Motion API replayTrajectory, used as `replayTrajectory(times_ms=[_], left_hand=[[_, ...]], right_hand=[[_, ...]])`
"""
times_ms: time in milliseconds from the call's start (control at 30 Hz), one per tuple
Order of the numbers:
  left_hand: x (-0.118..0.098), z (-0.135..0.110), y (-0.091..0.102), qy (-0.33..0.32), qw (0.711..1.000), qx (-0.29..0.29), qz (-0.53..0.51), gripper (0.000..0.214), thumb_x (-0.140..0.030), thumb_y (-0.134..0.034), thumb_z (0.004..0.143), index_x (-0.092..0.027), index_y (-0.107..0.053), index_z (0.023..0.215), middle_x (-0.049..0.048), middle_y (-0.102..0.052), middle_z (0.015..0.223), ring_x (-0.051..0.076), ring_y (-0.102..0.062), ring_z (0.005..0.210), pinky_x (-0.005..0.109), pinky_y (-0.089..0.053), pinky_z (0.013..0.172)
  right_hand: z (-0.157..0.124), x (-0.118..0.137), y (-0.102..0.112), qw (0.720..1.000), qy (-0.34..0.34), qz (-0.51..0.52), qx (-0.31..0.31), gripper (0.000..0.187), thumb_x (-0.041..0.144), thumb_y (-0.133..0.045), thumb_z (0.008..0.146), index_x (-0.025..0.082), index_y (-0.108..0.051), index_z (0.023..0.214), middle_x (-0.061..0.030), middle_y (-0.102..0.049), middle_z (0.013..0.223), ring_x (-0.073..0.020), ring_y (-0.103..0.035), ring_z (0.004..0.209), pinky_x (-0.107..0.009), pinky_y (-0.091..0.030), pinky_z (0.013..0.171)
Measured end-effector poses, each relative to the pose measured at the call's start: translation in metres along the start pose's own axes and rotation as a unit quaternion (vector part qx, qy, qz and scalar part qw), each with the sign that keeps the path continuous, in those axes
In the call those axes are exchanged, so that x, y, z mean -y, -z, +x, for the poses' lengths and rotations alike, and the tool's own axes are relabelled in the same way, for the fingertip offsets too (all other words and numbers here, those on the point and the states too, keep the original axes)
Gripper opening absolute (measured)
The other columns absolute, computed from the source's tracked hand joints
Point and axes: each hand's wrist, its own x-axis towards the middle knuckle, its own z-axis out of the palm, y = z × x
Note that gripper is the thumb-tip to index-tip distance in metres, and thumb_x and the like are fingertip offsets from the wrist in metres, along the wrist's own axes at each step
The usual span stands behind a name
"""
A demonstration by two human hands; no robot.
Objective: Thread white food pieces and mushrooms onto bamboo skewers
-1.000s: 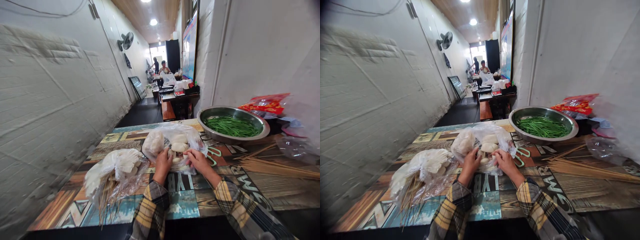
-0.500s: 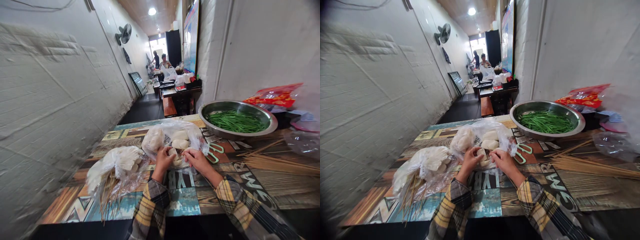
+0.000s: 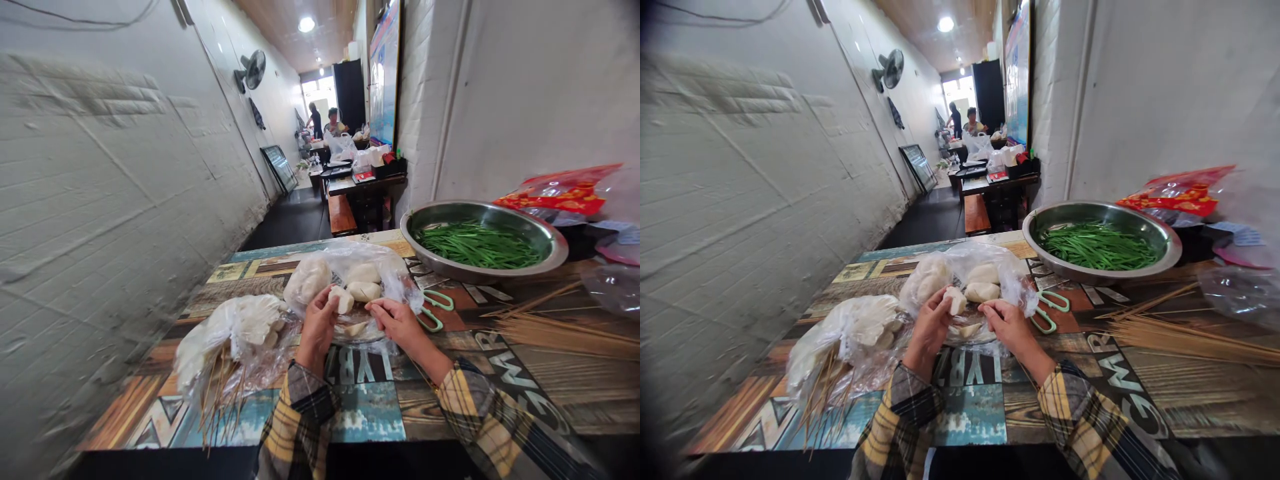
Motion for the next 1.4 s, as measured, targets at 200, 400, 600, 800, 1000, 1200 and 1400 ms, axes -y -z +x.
replayTrajectory(times_ms=[200, 400, 600, 800, 1000, 1200, 1400], left_hand=[[-0.001, -0.005, -0.003, 0.016, 0.999, 0.018, -0.031, 0.048, -0.032, -0.085, 0.062, -0.018, -0.064, 0.103, 0.0024, -0.069, 0.093, 0.013, -0.063, 0.079, 0.024, -0.049, 0.071], [-0.002, -0.01, -0.012, -0.031, 0.998, 0.031, 0.053, 0.05, -0.028, -0.082, 0.064, -0.018, -0.063, 0.11, 0.0022, -0.068, 0.093, 0.014, -0.062, 0.08, 0.022, -0.049, 0.069], [-0.001, -0.012, -0.016, -0.043, 0.993, 0.031, 0.101, 0.061, -0.029, -0.083, 0.064, -0.02, -0.06, 0.12, 0.0007, -0.067, 0.09, 0.015, -0.063, 0.082, 0.024, -0.049, 0.073], [0.001, -0.01, -0.014, -0.026, 0.997, 0.022, 0.069, 0.05, -0.036, -0.078, 0.07, -0.019, -0.066, 0.115, 0.0047, -0.067, 0.101, 0.012, -0.06, 0.08, 0.024, -0.048, 0.073], [0.005, -0.01, -0.015, 0.013, 0.991, 0.103, 0.082, 0.033, -0.04, -0.076, 0.074, -0.012, -0.072, 0.091, 0.0035, -0.067, 0.075, 0.013, -0.057, 0.068, 0.024, -0.044, 0.066], [0.001, -0.008, -0.014, 0.002, 0.999, 0.037, -0.005, 0.036, -0.04, -0.076, 0.073, -0.016, -0.069, 0.099, 0.0035, -0.07, 0.086, 0.012, -0.06, 0.069, 0.023, -0.046, 0.065], [-0.001, -0.006, -0.01, 0.042, 0.998, 0.005, -0.056, 0.04, -0.039, -0.08, 0.068, -0.013, -0.066, 0.095, 0.0009, -0.067, 0.072, 0.009, -0.056, 0.054, 0.02, -0.042, 0.05]], right_hand=[[0.015, 0.004, -0.002, 0.999, 0.02, 0.028, 0.015, 0.045, 0.055, -0.055, 0.085, 0.014, -0.07, 0.095, 0.0067, -0.044, 0.05, -0.0089, -0.036, 0.044, -0.023, -0.028, 0.044], [0.03, 0.003, -0.002, 0.998, 0.045, -0.033, 0.023, 0.043, 0.053, -0.056, 0.087, 0.016, -0.071, 0.101, 0.0014, -0.056, 0.061, -0.0129, -0.049, 0.057, -0.023, -0.037, 0.051], [0.027, -0.005, -0.003, 0.996, 0.028, -0.068, 0.048, 0.032, 0.047, -0.067, 0.078, 0.017, -0.069, 0.088, 0.0031, -0.055, 0.06, -0.0123, -0.048, 0.056, -0.023, -0.037, 0.051], [0.021, 0.004, -0.013, 0.992, -0.07, 0.1, 0.022, 0.038, 0.056, -0.063, 0.078, 0.019, -0.055, 0.083, 0.008, -0.048, 0.054, -0.0066, -0.033, 0.042, -0.02, -0.023, 0.04], [0.017, 0.007, -0.02, 0.984, -0.082, 0.154, 0.028, 0.045, 0.058, -0.066, 0.074, 0.018, -0.056, 0.093, 0.0061, -0.054, 0.06, -0.0048, -0.028, 0.041, -0.021, -0.017, 0.038], [0.014, 0.01, -0.008, 0.991, -0.059, 0.114, 0.028, 0.049, 0.057, -0.052, 0.087, 0.016, -0.06, 0.112, 0.0059, -0.049, 0.064, -0.0048, -0.026, 0.04, -0.022, -0.015, 0.038], [0.006, 0.01, -0.003, 0.994, -0.032, 0.045, 0.091, 0.047, 0.045, -0.05, 0.091, 0.014, -0.06, 0.124, 0.004, -0.051, 0.065, -0.007, -0.039, 0.045, -0.021, -0.028, 0.041]])
